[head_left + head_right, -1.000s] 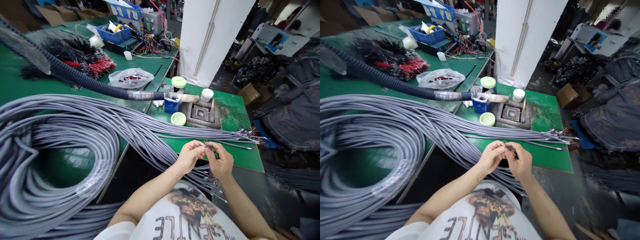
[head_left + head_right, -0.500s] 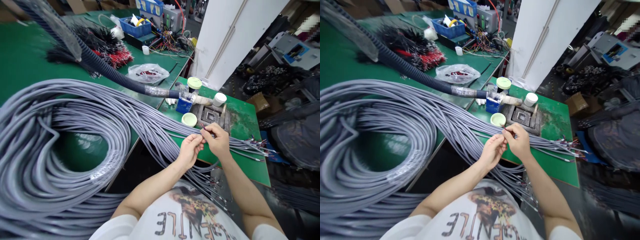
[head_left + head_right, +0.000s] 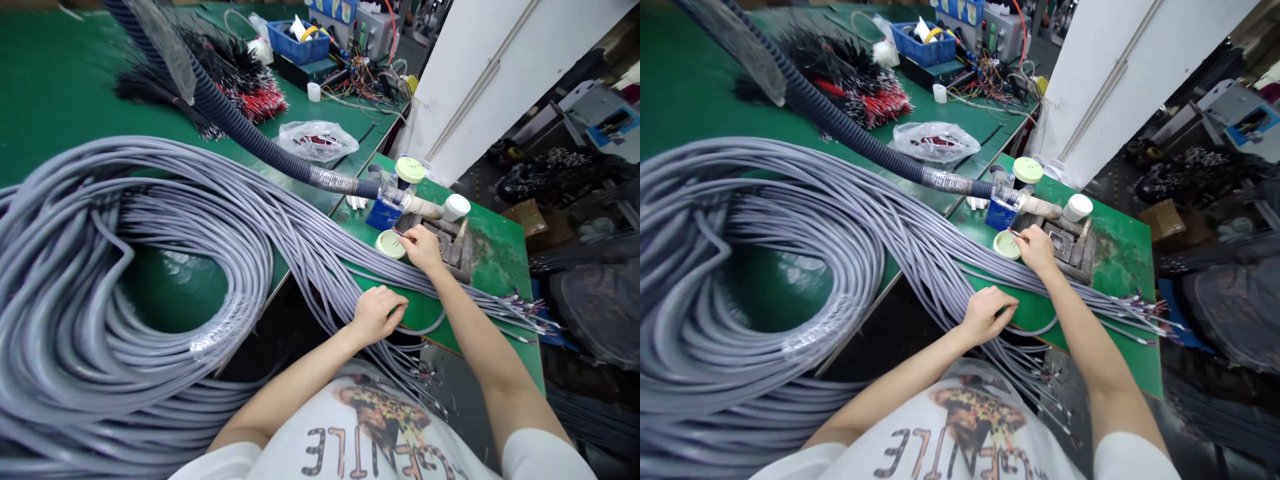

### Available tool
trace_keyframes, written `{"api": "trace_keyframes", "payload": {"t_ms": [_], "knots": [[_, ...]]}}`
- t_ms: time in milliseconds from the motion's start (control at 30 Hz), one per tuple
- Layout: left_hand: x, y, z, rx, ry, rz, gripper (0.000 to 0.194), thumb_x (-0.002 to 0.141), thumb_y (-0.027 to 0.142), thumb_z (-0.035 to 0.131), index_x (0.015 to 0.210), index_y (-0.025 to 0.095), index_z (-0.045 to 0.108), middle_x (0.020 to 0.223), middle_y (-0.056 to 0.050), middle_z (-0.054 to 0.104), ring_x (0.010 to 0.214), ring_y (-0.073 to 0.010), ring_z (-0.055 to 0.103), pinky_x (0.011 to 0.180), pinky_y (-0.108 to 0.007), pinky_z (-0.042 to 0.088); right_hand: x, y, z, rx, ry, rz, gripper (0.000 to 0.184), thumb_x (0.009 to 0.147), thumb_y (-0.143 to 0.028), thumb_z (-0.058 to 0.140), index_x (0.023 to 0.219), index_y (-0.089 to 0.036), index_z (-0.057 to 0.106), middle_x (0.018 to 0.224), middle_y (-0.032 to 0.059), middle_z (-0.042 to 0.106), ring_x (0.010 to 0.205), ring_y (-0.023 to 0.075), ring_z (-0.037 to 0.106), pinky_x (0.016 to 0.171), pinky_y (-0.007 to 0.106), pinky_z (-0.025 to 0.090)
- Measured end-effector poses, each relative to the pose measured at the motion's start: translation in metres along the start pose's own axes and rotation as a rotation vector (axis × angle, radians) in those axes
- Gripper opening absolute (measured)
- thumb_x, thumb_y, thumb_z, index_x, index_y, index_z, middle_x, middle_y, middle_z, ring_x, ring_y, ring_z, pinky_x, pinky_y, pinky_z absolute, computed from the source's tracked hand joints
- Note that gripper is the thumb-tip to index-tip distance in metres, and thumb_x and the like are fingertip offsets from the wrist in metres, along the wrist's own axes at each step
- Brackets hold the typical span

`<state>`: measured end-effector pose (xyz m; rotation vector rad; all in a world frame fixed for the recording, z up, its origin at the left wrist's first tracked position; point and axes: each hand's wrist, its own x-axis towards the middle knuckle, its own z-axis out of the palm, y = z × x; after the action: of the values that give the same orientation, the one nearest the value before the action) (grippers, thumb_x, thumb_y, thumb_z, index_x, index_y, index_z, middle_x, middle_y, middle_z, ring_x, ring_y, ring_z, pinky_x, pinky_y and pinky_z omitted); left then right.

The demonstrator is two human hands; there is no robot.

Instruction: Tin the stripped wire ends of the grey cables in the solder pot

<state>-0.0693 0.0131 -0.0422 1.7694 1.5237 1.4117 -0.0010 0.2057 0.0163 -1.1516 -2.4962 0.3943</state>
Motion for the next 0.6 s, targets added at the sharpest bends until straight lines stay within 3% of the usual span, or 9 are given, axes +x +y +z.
{"api": "trace_keyframes", "payload": {"t_ms": [233, 367, 467, 600], "knots": [[-0.001, -0.001, 0.003, 0.024, -0.001, 0.008, 0.022, 0.09, 0.026, 0.049, 0.098, 0.023, 0.069, 0.084, -0.007, 0.072, 0.077, -0.0188, 0.06, 0.071, -0.032, 0.037, 0.002, 0.001, 0.008, -0.068, -0.031, 0.017, 0.019, 0.079, -0.03, 0.058, 0.067, -0.018, 0.067, 0.071, 0.0015, 0.052, 0.063, 0.0142, 0.048, 0.061, 0.028, 0.033], [-0.001, -0.002, 0.002, -0.019, 0.006, -0.006, 0.02, 0.088, 0.027, 0.052, 0.098, 0.024, 0.07, 0.085, -0.007, 0.072, 0.078, -0.019, 0.061, 0.072, -0.032, 0.038, 0.001, 0.008, -0.006, -0.039, 0.028, -0.011, 0.02, 0.079, -0.031, 0.058, 0.068, -0.018, 0.067, 0.071, 0.0019, 0.054, 0.064, 0.0147, 0.05, 0.062, 0.029, 0.035], [-0.001, -0.002, 0.001, -0.025, 0.009, -0.007, 0.02, 0.088, 0.026, 0.053, 0.098, 0.024, 0.07, 0.087, -0.007, 0.073, 0.079, -0.0192, 0.061, 0.073, -0.032, 0.038, 0.001, 0.032, -0.028, -0.064, 0.138, 0.012, 0.022, 0.08, -0.034, 0.057, 0.068, -0.018, 0.067, 0.07, 0.0028, 0.056, 0.065, 0.016, 0.051, 0.063, 0.029, 0.036], [-0.002, -0.003, 0.002, -0.023, 0.01, -0.004, 0.019, 0.088, 0.025, 0.053, 0.097, 0.024, 0.07, 0.086, -0.007, 0.073, 0.077, -0.019, 0.061, 0.072, -0.032, 0.038, -0.001, 0.076, -0.048, -0.192, 0.203, 0.192, 0.023, 0.077, -0.035, 0.058, 0.065, -0.017, 0.067, 0.067, 0.0041, 0.057, 0.065, 0.0175, 0.05, 0.063, 0.03, 0.035]]}}
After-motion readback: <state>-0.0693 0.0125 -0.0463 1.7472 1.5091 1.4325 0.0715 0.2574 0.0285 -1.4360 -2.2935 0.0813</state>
